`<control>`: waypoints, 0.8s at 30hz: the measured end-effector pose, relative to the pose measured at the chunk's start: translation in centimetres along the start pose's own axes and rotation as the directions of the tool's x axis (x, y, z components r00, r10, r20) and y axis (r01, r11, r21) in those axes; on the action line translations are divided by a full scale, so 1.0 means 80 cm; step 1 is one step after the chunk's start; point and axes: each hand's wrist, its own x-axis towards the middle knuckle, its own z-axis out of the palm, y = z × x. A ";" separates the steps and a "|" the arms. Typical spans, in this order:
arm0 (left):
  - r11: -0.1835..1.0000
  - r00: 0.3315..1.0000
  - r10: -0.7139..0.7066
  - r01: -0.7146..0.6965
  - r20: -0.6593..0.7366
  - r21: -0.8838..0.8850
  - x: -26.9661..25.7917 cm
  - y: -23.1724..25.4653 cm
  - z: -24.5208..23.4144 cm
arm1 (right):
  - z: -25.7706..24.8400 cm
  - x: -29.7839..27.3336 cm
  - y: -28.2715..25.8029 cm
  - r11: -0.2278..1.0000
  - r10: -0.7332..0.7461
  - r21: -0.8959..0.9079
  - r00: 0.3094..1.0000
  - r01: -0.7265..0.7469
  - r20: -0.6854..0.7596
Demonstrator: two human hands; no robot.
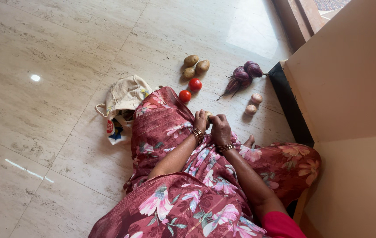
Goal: The person sits on the floor and peels an eggplant, a tomato, and a potato using a small knife. The peeled skins are placed on the floor beside the other vegetables.
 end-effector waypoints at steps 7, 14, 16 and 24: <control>0.997 0.995 -0.027 0.019 0.100 0.079 -0.002 -0.002 0.003 | -0.002 0.005 0.009 1.000 0.026 -0.011 0.999 -0.027 -0.023; 0.979 0.979 -0.203 0.203 0.023 0.011 -0.004 0.000 0.003 | -0.002 -0.003 0.006 1.000 0.029 0.007 0.998 -0.030 0.056; 0.990 0.990 -0.138 0.138 0.014 0.039 -0.004 -0.001 0.002 | 0.000 -0.007 0.006 0.998 0.064 -0.022 0.996 -0.063 0.054; 0.991 0.991 -0.130 0.131 -0.030 0.018 -0.007 0.002 0.005 | 0.003 -0.004 0.021 0.995 0.083 -0.068 0.994 -0.078 0.074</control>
